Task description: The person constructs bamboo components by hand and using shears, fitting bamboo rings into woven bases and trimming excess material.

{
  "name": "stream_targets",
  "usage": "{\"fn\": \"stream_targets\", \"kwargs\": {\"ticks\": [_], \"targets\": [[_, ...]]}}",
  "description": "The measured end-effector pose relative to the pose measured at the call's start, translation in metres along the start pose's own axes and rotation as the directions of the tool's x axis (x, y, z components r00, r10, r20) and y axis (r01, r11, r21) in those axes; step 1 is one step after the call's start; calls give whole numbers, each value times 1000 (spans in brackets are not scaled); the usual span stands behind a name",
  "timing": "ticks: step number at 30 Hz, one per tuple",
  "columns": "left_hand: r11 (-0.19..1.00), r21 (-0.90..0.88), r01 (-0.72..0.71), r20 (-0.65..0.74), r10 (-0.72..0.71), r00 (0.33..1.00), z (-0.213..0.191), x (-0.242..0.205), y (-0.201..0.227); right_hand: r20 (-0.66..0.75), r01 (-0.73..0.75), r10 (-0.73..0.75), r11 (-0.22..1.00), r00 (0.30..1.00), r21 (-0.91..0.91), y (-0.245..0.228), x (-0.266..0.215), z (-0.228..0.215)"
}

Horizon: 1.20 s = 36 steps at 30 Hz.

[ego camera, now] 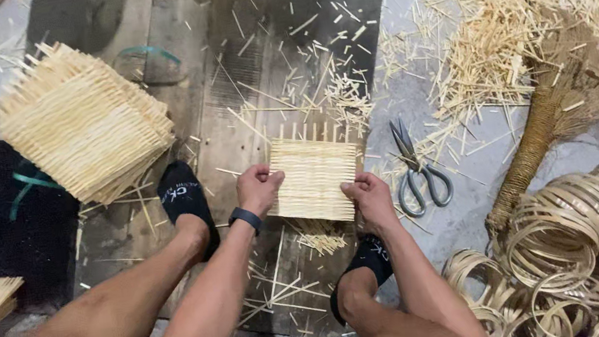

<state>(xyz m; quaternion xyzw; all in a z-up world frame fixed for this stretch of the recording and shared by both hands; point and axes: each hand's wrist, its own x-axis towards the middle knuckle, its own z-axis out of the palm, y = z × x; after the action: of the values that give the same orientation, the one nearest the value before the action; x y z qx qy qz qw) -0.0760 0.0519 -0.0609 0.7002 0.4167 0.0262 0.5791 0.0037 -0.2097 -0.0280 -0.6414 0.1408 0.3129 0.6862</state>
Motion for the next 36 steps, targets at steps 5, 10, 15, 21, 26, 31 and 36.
{"fn": "stream_targets", "kwargs": {"ticks": [5, 10, 15, 21, 26, 31, 36], "targets": [[998, -57, 16, 110, -9, 994, -8, 9, -3, 4, 18, -19, 995, 1000, 100, 2, -1, 7], [998, -65, 1, 96, 5, 995, -6, 11, -9, -65, 64, -66, 998, 996, -26, 4, -1, 8], [997, -72, 42, 97, -35, 995, -8, 12, -17, -134, 94, -105, 992, 985, -83, 3, -6, 11], [997, -77, 27, 130, -17, 991, -8, 14, -18, -126, 90, -92, 996, 988, -20, 11, -8, 8], [993, -4, -117, 87, 117, 989, -13, 21, -24, -263, 232, -265, 961, 928, -149, 30, -6, -36], [993, -103, 54, 69, -47, 997, -34, 29, -19, -664, 294, -548, 835, 508, -465, 2, -70, -154], [974, -227, 24, 97, -2, 995, -62, 39, -16, -636, -114, -764, 626, 109, -771, -38, -177, -258]]}}
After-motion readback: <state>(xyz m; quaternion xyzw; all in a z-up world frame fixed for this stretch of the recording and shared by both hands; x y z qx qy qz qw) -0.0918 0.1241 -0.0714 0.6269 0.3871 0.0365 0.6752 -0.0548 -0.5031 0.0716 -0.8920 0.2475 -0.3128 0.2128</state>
